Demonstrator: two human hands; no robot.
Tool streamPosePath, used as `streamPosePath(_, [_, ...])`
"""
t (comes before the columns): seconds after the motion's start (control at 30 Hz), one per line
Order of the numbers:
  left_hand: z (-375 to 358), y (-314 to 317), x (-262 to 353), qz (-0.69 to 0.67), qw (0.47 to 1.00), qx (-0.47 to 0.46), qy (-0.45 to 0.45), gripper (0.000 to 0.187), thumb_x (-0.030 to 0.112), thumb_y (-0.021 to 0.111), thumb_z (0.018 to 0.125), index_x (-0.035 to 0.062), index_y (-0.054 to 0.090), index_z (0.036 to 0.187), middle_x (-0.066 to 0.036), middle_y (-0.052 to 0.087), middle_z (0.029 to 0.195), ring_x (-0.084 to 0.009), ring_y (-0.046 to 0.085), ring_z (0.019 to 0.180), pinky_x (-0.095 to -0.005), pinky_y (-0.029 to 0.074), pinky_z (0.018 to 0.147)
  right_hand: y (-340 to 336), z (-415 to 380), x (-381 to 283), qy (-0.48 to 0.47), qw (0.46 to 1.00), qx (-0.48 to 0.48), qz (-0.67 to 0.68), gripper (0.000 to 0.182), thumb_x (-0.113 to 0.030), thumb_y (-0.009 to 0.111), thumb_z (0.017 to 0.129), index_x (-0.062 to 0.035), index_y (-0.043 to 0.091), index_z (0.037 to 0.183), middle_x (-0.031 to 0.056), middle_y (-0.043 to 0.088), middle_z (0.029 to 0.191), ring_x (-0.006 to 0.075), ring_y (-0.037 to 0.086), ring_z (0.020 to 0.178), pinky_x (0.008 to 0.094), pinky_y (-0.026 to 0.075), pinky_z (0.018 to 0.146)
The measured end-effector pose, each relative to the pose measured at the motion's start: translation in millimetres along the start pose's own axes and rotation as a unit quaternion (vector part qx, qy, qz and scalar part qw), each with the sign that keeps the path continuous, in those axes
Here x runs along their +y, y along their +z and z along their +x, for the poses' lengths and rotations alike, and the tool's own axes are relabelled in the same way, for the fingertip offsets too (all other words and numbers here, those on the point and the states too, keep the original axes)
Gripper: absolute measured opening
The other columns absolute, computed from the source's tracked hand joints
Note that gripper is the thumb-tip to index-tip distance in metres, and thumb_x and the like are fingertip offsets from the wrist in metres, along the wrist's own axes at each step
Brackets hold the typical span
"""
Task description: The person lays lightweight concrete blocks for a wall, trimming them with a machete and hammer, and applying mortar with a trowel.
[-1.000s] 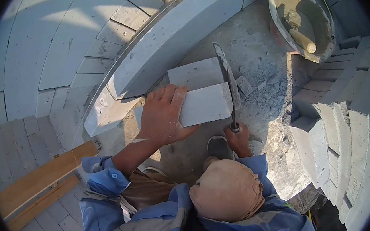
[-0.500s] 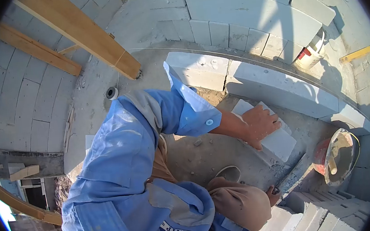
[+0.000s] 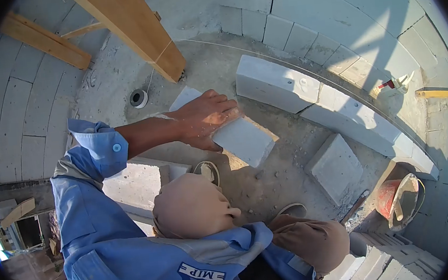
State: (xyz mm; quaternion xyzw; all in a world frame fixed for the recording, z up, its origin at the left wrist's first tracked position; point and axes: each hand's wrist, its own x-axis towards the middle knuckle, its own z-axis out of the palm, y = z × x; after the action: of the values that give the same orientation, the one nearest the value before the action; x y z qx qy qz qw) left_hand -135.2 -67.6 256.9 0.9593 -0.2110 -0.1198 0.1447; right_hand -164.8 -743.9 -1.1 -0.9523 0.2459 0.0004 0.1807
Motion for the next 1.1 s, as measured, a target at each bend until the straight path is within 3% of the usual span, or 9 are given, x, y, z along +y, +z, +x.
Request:
streamPosePath(0.3, [-24.4,30.0,-128.2,0.007,0.989,0.022,-0.146,0.085,0.031,0.091,0.064,0.0098,0.051,0.136,-0.011,0.053,0.128,-0.0323,0.049,0.126,-0.0444,0.037,0.110,-13.0,-8.9,-47.3,-0.009,0.998,-0.059,0.016,0.063,-0.040,0.075,0.088,0.0041,0.060,0.129,0.0261,0.064,0.113,0.0388,0.063,0.101,0.0458,0.051,0.087])
streamPosePath(0.43, [-19.9,33.9,-159.0,-0.001,0.988,0.026,-0.154,0.088,0.031,0.091,0.063,0.0100,0.050,0.138,-0.011,0.053,0.132,-0.0324,0.048,0.128,-0.0444,0.037,0.111,-17.7,-10.5,-62.0,-0.014,0.997,-0.074,0.013,0.063,-0.040,0.075,0.088,0.0039,0.060,0.129,0.0258,0.064,0.113,0.0381,0.064,0.101,0.0455,0.051,0.087])
streamPosePath(0.63, [-6.2,35.7,-180.7,0.014,0.986,0.038,-0.161,0.090,0.031,0.091,0.062,0.0097,0.049,0.139,-0.012,0.053,0.136,-0.0330,0.048,0.130,-0.0441,0.036,0.113,-21.1,-11.6,-72.1,-0.013,0.996,-0.090,0.007,0.063,-0.040,0.076,0.087,0.0037,0.060,0.129,0.0253,0.064,0.112,0.0371,0.064,0.101,0.0451,0.051,0.086])
streamPosePath(1.03, [-2.9,6.7,-175.6,0.037,0.984,-0.030,-0.175,0.093,0.032,0.091,0.062,0.0067,0.048,0.141,-0.013,0.053,0.139,-0.0321,0.048,0.131,-0.0432,0.036,0.115,-19.3,-10.9,-81.0,-0.018,0.993,-0.113,0.013,0.062,-0.039,0.076,0.087,0.0031,0.060,0.129,0.0244,0.065,0.112,0.0351,0.064,0.099,0.0443,0.051,0.086])
streamPosePath(1.1, [-6.0,15.1,-181.6,0.053,0.984,0.024,-0.168,0.094,0.030,0.091,0.063,0.0078,0.047,0.143,-0.013,0.053,0.139,-0.0316,0.048,0.132,-0.0433,0.034,0.116,-16.1,-11.9,-83.5,-0.016,0.993,-0.116,0.021,0.062,-0.039,0.076,0.087,0.0030,0.060,0.129,0.0242,0.065,0.111,0.0348,0.064,0.099,0.0442,0.051,0.086])
